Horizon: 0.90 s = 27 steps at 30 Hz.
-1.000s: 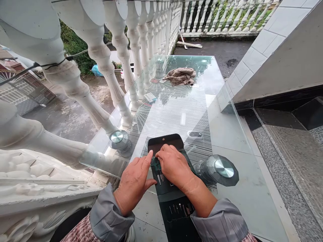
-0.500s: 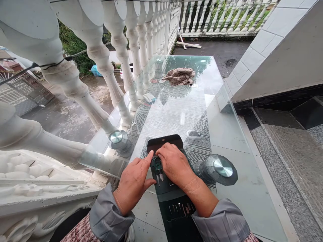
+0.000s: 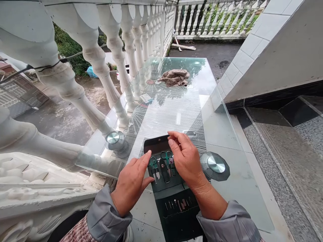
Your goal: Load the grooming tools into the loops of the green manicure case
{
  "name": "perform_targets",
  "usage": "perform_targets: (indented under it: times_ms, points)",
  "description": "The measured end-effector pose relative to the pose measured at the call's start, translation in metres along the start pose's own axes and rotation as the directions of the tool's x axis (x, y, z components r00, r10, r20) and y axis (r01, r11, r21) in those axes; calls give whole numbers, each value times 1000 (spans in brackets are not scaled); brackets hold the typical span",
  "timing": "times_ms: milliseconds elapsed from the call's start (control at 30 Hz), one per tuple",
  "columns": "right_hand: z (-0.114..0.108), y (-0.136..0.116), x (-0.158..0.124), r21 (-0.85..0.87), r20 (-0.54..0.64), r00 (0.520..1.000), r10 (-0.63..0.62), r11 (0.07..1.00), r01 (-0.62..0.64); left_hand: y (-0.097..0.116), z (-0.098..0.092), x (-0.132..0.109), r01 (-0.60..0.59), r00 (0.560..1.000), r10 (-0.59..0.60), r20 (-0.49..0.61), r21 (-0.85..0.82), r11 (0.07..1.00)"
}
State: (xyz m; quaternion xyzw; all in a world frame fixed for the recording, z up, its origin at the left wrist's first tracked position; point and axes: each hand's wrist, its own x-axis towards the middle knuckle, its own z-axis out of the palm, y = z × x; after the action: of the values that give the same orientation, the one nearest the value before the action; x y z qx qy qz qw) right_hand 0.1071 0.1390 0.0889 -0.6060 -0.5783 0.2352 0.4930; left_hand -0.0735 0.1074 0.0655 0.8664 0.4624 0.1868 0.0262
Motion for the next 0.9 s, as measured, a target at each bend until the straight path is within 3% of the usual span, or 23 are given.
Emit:
perform_targets:
  times_ms: [67,100,167,233,300,333,467,567,633,733,900]
  points:
    - [-9,-6,-2,57,-81,996,48,997,-43,7,-2,-3,-124,982,112,-151,-71,990]
    - [-15,-8,-4,86,-132,989,64,995,-53,13,-2,-6,-225,952,198,-233,-98,969]
    - [-27,-13,-9,139,-246,966,82,989,-49,25,0,-14,-491,828,441,-347,-68,869]
    - [-40,-13,-17,173,-346,934,89,984,-30,38,6,-22,-664,689,622,-372,19,747]
    - [-51,-9,-27,188,-402,910,99,982,-24,50,12,-27,-798,564,783,-261,71,598]
    - [-56,-5,-33,182,-411,905,108,983,-35,54,16,-29,-828,536,825,-180,80,555]
    - [-67,17,-46,21,-260,954,149,989,-149,64,32,-30,-833,545,838,20,123,539]
    - [-67,34,-44,-222,-64,997,40,973,-54,69,46,-30,-808,584,810,47,123,576]
    - [-64,45,-40,-369,37,999,-27,929,39,71,56,-31,-801,595,802,58,127,585]
    - [-59,55,-36,-521,142,990,-5,850,80,74,68,-34,-788,608,794,-5,122,604]
    - [-52,60,-40,-590,192,981,29,802,92,73,68,-33,-757,648,760,-43,75,650]
